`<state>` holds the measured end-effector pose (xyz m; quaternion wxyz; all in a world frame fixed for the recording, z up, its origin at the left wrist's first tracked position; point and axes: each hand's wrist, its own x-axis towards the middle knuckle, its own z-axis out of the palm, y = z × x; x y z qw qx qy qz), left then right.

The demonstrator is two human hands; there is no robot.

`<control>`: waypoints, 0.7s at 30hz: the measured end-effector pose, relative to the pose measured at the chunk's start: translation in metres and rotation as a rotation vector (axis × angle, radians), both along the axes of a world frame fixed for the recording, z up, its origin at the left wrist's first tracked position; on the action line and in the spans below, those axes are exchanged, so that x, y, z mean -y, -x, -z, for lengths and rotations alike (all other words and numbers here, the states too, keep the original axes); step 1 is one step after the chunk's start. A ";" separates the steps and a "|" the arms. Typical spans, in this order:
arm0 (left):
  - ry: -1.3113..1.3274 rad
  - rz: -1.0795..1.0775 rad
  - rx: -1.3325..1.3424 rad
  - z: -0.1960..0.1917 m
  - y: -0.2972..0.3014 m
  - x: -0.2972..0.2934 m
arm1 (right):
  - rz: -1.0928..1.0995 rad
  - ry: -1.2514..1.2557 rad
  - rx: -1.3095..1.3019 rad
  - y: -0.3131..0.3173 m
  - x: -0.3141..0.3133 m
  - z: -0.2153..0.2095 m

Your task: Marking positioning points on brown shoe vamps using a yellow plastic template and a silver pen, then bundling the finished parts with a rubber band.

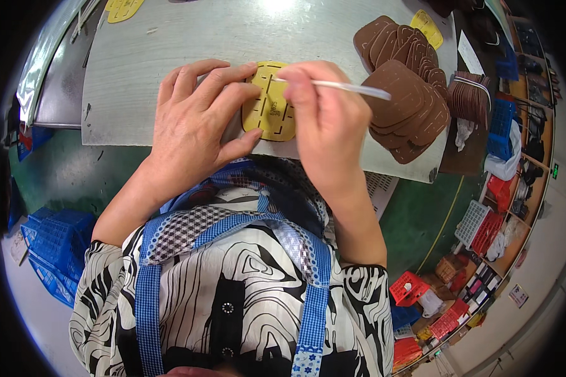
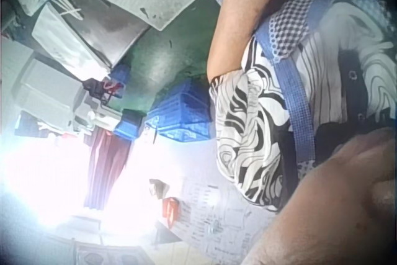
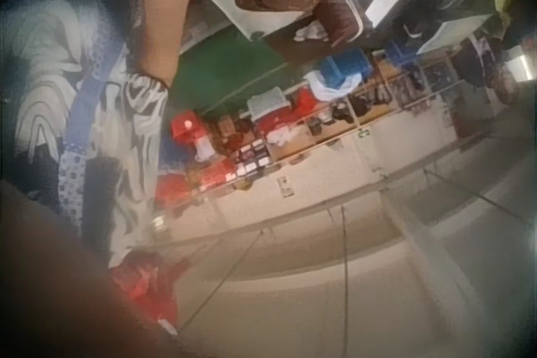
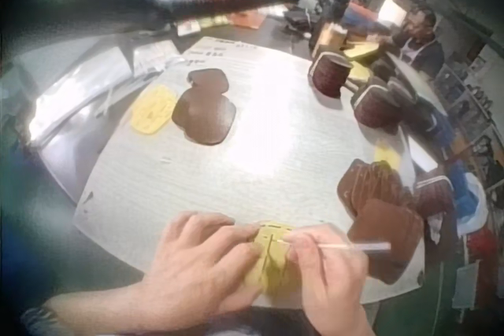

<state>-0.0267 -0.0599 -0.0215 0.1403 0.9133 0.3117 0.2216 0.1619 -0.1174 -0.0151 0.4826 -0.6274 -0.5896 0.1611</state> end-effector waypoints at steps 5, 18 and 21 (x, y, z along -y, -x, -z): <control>0.006 0.003 0.005 -0.002 -0.002 0.000 | 0.027 0.010 0.217 0.009 -0.007 0.002; -0.001 0.014 -0.016 -0.001 0.001 0.000 | 0.027 0.101 0.018 0.007 0.005 -0.005; -0.006 0.020 -0.009 0.000 0.000 0.000 | 0.018 0.044 0.192 0.006 -0.004 -0.002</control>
